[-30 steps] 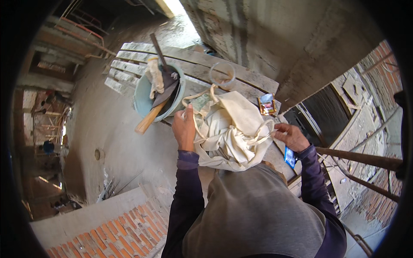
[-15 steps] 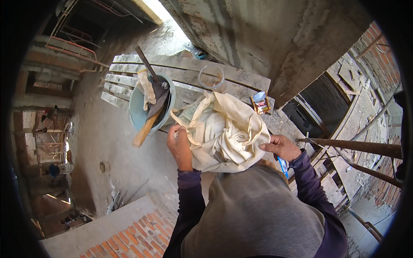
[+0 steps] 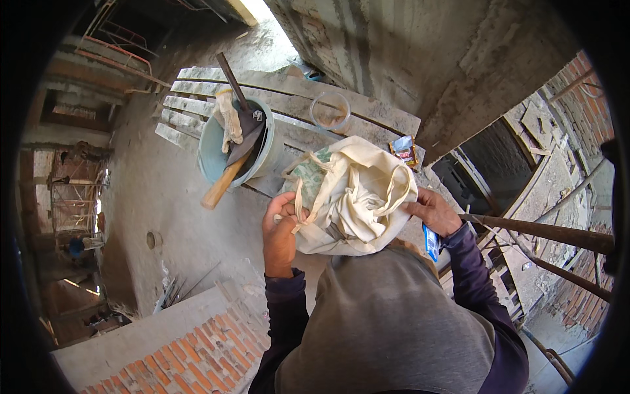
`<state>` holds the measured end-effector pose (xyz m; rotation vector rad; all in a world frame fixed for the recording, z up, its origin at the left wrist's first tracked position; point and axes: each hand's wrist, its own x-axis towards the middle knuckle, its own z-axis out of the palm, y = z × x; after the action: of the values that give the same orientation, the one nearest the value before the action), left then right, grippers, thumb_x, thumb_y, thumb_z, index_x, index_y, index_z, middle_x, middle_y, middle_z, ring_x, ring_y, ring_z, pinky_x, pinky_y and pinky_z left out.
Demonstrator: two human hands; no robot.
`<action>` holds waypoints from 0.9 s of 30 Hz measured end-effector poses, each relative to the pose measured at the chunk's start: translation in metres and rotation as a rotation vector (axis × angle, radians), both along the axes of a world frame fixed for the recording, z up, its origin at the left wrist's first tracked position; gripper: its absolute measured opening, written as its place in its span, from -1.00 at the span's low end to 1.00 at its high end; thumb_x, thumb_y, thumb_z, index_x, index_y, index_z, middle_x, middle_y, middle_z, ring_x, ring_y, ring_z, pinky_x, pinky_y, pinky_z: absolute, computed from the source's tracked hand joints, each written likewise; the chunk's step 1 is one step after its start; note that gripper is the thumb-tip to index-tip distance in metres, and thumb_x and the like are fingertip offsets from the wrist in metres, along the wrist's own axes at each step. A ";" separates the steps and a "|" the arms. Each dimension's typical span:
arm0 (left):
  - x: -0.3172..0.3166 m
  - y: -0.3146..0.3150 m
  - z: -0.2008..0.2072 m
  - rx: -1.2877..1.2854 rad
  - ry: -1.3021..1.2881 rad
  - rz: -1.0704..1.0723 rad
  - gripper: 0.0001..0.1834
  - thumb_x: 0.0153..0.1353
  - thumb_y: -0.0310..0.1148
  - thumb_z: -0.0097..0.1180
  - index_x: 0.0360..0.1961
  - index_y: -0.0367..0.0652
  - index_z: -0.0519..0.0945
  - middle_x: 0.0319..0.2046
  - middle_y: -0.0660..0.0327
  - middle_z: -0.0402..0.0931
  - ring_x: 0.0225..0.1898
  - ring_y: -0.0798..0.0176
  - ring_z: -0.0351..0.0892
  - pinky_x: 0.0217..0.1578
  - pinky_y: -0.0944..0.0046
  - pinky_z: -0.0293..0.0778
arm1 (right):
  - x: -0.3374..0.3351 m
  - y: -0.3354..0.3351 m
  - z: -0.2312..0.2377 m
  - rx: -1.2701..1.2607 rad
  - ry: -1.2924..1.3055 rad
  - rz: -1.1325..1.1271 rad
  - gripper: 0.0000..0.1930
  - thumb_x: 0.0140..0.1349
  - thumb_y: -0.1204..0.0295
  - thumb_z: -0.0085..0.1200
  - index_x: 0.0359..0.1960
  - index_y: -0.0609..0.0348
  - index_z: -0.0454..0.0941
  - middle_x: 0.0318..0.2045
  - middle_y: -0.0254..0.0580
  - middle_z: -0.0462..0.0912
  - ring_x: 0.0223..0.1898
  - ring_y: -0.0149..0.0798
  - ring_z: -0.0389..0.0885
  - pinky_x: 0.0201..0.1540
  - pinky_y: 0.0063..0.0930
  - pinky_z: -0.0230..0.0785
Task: The person pours a liquid from a small packet into a plastic cup, then places the cup and the empty packet into a cloth bag. They tie the bag closed and hang it on a metal scaffold before walking down to the ground level.
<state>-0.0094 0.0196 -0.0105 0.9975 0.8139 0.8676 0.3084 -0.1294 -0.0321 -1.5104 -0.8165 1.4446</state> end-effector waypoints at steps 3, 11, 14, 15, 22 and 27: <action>0.001 -0.005 0.004 -0.022 -0.012 0.006 -0.52 0.20 -0.48 0.02 0.16 -0.45 0.45 -0.23 0.11 0.56 -0.13 0.24 0.54 0.11 0.19 0.44 | -0.003 -0.002 0.014 -0.087 -0.642 -0.108 -0.65 0.34 0.22 0.34 -0.10 0.26 0.58 -0.36 -0.20 0.67 -0.29 -0.31 0.62 -0.21 -0.34 0.50; 0.007 -0.005 0.004 -0.045 -0.219 -0.023 -0.86 0.15 -0.59 -0.03 -0.28 -0.30 0.54 -0.25 0.04 0.59 -0.11 0.11 0.54 0.15 0.07 0.41 | -0.022 -0.011 0.044 0.328 -0.933 0.261 -0.78 0.24 0.34 0.30 -0.15 0.13 0.64 -0.41 0.02 0.67 -0.50 0.01 0.67 -0.34 -0.15 0.54; 0.008 -0.006 0.015 0.021 -0.221 0.036 -0.91 0.17 -0.59 -0.03 -0.31 -0.25 0.50 -0.26 0.02 0.60 -0.05 0.05 0.55 0.21 -0.01 0.38 | -0.032 0.011 0.025 0.175 -1.092 0.435 -0.85 0.27 0.38 0.21 -0.17 0.11 0.66 -0.43 0.08 0.69 -0.43 0.09 0.70 -0.30 -0.13 0.57; 0.005 -0.006 0.020 0.051 -0.239 0.051 -0.92 0.19 -0.57 -0.02 -0.30 -0.24 0.49 -0.26 0.01 0.60 -0.04 0.04 0.55 0.23 -0.02 0.37 | -0.032 0.015 0.022 0.168 -1.114 0.378 -0.87 0.30 0.39 0.16 -0.20 0.11 0.67 -0.47 0.08 0.68 -0.41 0.14 0.69 -0.30 -0.13 0.56; -0.013 0.007 0.049 0.234 -0.243 0.003 -0.82 0.26 -0.44 -0.02 -0.12 -0.20 0.43 -0.29 0.00 0.59 0.01 -0.03 0.55 0.27 -0.09 0.33 | -0.028 0.011 0.049 0.448 -0.741 0.126 -0.77 0.38 0.29 0.22 -0.11 0.20 0.64 -0.31 0.08 0.72 -0.36 0.03 0.74 -0.28 -0.21 0.60; 0.005 0.015 0.056 0.201 -0.191 -0.009 -0.79 0.30 -0.42 -0.03 -0.07 -0.23 0.42 -0.29 0.02 0.58 -0.03 -0.02 0.56 0.21 -0.04 0.38 | -0.073 0.026 0.029 0.378 -0.824 0.697 -0.76 0.33 0.24 0.25 -0.25 0.18 0.71 -0.35 -0.04 0.68 -0.30 0.05 0.69 -0.19 -0.16 0.54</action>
<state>-0.0048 0.0345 0.0456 1.0740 0.5677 1.0349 0.2353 -0.1038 -0.0030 -1.5772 -2.1456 0.9624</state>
